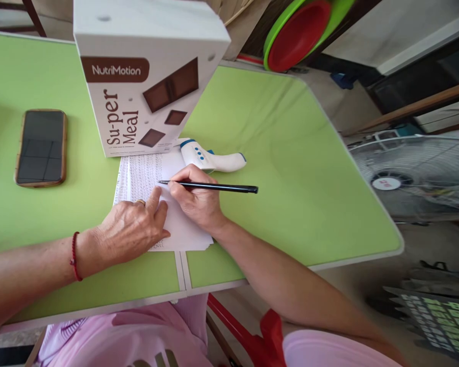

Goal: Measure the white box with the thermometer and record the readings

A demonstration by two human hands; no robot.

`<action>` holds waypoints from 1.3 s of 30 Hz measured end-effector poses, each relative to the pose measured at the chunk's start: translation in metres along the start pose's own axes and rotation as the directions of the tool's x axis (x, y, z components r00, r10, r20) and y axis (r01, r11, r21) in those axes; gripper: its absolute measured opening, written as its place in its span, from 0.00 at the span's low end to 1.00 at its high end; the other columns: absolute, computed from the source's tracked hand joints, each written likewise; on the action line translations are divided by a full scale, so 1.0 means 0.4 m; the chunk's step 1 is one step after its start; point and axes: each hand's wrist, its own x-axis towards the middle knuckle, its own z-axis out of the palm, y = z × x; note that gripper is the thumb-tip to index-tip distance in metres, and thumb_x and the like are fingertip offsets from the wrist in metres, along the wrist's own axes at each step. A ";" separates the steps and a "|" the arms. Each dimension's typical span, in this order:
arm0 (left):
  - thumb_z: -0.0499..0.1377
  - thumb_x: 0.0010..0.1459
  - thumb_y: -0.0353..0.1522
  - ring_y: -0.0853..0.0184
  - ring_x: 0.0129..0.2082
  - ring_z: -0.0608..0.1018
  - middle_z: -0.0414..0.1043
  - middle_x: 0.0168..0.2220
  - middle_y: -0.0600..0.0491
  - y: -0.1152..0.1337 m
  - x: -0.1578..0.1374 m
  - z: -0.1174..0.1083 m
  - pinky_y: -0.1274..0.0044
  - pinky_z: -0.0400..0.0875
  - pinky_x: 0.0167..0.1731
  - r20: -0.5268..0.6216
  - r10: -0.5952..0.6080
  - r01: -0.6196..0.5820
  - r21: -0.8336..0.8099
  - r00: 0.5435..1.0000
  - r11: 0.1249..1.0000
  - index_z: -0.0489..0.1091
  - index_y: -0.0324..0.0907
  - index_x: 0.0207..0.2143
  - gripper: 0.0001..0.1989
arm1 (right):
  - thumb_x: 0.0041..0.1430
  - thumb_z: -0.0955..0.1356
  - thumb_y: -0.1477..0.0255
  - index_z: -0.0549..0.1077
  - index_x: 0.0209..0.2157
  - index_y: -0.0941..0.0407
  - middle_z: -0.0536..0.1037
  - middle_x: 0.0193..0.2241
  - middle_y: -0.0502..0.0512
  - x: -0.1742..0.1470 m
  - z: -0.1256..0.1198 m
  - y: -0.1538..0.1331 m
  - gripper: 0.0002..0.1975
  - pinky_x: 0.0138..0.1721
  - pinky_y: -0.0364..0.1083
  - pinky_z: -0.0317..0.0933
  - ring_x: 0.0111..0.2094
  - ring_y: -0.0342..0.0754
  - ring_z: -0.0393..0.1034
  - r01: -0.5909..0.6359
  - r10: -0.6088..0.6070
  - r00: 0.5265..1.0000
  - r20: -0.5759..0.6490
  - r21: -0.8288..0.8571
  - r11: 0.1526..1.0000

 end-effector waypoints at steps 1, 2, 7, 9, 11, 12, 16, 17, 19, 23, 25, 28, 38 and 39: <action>0.58 0.63 0.45 0.60 0.20 0.78 0.65 0.58 0.30 0.000 0.001 0.001 0.70 0.73 0.15 -0.006 0.002 -0.002 0.003 1.000 1.000 0.71 0.32 0.45 0.22 | 0.56 0.65 0.75 0.65 0.25 0.53 0.68 0.19 0.43 0.001 0.000 -0.001 0.07 0.24 0.42 0.58 0.21 0.39 0.60 0.003 -0.003 1.000 0.006 -0.001 1.000; 0.58 0.64 0.45 0.60 0.20 0.78 0.64 0.59 0.30 0.000 0.001 0.001 0.70 0.73 0.15 -0.009 0.004 -0.004 0.007 1.000 1.000 0.71 0.32 0.45 0.22 | 0.56 0.65 0.75 0.65 0.25 0.53 0.68 0.19 0.43 0.001 0.000 -0.002 0.07 0.24 0.42 0.58 0.21 0.39 0.60 0.005 -0.005 1.000 0.010 -0.002 1.000; 0.58 0.64 0.44 0.61 0.20 0.78 0.64 0.59 0.31 0.001 0.000 0.002 0.70 0.72 0.15 -0.013 0.002 -0.002 0.013 1.000 1.000 0.71 0.33 0.46 0.21 | 0.56 0.65 0.76 0.63 0.24 0.53 0.66 0.18 0.43 0.003 -0.001 -0.003 0.08 0.24 0.42 0.58 0.21 0.39 0.60 0.005 -0.005 1.000 0.015 -0.020 1.000; 0.58 0.64 0.44 0.61 0.20 0.78 0.64 0.59 0.31 0.002 -0.002 0.002 0.70 0.72 0.15 -0.017 -0.001 0.001 0.016 1.000 1.000 0.71 0.33 0.46 0.21 | 0.56 0.65 0.76 0.63 0.24 0.53 0.66 0.18 0.43 0.004 -0.001 -0.003 0.08 0.24 0.41 0.57 0.21 0.39 0.60 0.014 -0.014 1.000 0.015 -0.015 1.000; 0.58 0.64 0.44 0.61 0.20 0.78 0.64 0.59 0.31 0.002 -0.002 0.002 0.70 0.72 0.15 -0.018 0.002 -0.002 0.019 1.000 1.000 0.71 0.33 0.46 0.21 | 0.55 0.65 0.76 0.63 0.24 0.53 0.67 0.19 0.43 0.004 -0.002 -0.004 0.08 0.24 0.41 0.57 0.21 0.39 0.60 0.020 -0.020 1.000 0.016 -0.006 1.000; 0.58 0.64 0.44 0.61 0.20 0.78 0.64 0.59 0.31 0.002 -0.002 0.002 0.70 0.72 0.15 -0.018 0.003 -0.003 0.020 1.000 1.000 0.71 0.33 0.46 0.22 | 0.55 0.65 0.76 0.63 0.24 0.53 0.67 0.19 0.43 0.004 -0.002 -0.004 0.08 0.24 0.41 0.57 0.21 0.39 0.60 0.018 -0.018 1.000 0.015 -0.004 1.000; 0.58 0.64 0.44 0.61 0.20 0.78 0.64 0.59 0.31 0.001 -0.001 0.002 0.70 0.72 0.15 -0.006 0.000 0.000 0.022 1.000 1.000 0.71 0.33 0.47 0.22 | 0.55 0.65 0.76 0.64 0.24 0.53 0.68 0.19 0.43 0.003 -0.001 -0.004 0.08 0.23 0.41 0.57 0.20 0.39 0.60 -0.007 0.007 1.000 0.009 -0.007 1.000; 0.58 0.64 0.44 0.61 0.20 0.78 0.64 0.59 0.31 0.001 -0.001 0.002 0.70 0.72 0.15 -0.006 0.000 0.000 0.021 1.000 1.000 0.71 0.33 0.47 0.22 | 0.55 0.65 0.76 0.64 0.24 0.53 0.68 0.19 0.43 0.003 -0.001 -0.004 0.08 0.23 0.41 0.57 0.21 0.39 0.60 -0.013 0.013 1.000 0.005 -0.007 1.000; 0.58 0.64 0.44 0.61 0.20 0.78 0.65 0.59 0.31 0.001 -0.002 0.002 0.70 0.72 0.15 -0.008 0.003 -0.003 0.017 1.000 1.000 0.71 0.33 0.46 0.21 | 0.55 0.65 0.75 0.64 0.24 0.53 0.68 0.19 0.43 0.002 0.000 -0.003 0.07 0.24 0.41 0.58 0.21 0.39 0.60 -0.018 0.018 1.000 -0.009 -0.001 1.000; 0.58 0.64 0.43 0.61 0.20 0.78 0.65 0.58 0.30 0.000 -0.002 0.002 0.71 0.71 0.15 -0.016 0.007 -0.007 0.018 1.000 1.000 0.71 0.32 0.44 0.20 | 0.55 0.65 0.76 0.64 0.25 0.53 0.68 0.19 0.43 0.002 0.001 -0.001 0.07 0.24 0.41 0.58 0.21 0.39 0.60 -0.006 0.006 1.000 -0.021 0.007 1.000; 0.58 0.64 0.43 0.61 0.20 0.78 0.65 0.58 0.30 0.000 -0.001 0.001 0.71 0.70 0.15 -0.016 0.009 -0.009 0.019 1.000 1.000 0.71 0.33 0.44 0.20 | 0.55 0.65 0.76 0.64 0.24 0.53 0.67 0.19 0.43 0.003 0.001 -0.003 0.07 0.24 0.41 0.58 0.21 0.39 0.60 -0.010 0.010 1.000 -0.015 -0.002 1.000; 0.59 0.64 0.43 0.62 0.20 0.78 0.65 0.58 0.29 0.000 0.001 0.000 0.71 0.70 0.15 -0.011 0.010 -0.009 0.022 1.000 1.000 0.71 0.32 0.46 0.21 | 0.54 0.65 0.75 0.63 0.24 0.53 0.68 0.18 0.43 0.004 0.000 -0.005 0.08 0.24 0.42 0.58 0.21 0.40 0.60 -0.037 0.037 0.999 -0.001 -0.024 0.999; 0.57 0.65 0.43 0.62 0.21 0.78 0.64 0.59 0.30 -0.001 0.003 -0.001 0.71 0.70 0.16 0.010 0.005 -0.005 0.012 1.000 1.000 0.71 0.33 0.45 0.20 | 0.54 0.64 0.74 0.63 0.24 0.53 0.67 0.19 0.44 0.004 -0.002 -0.005 0.07 0.24 0.42 0.57 0.21 0.40 0.59 -0.056 0.056 0.998 0.001 -0.023 0.998; 0.57 0.65 0.43 0.62 0.21 0.78 0.64 0.59 0.30 -0.001 0.002 -0.001 0.71 0.70 0.16 0.011 0.005 -0.005 0.015 1.000 1.000 0.71 0.33 0.45 0.20 | 0.54 0.64 0.74 0.63 0.24 0.53 0.67 0.19 0.44 0.004 -0.002 -0.004 0.07 0.24 0.42 0.57 0.21 0.40 0.59 -0.049 0.049 0.999 -0.001 -0.022 0.999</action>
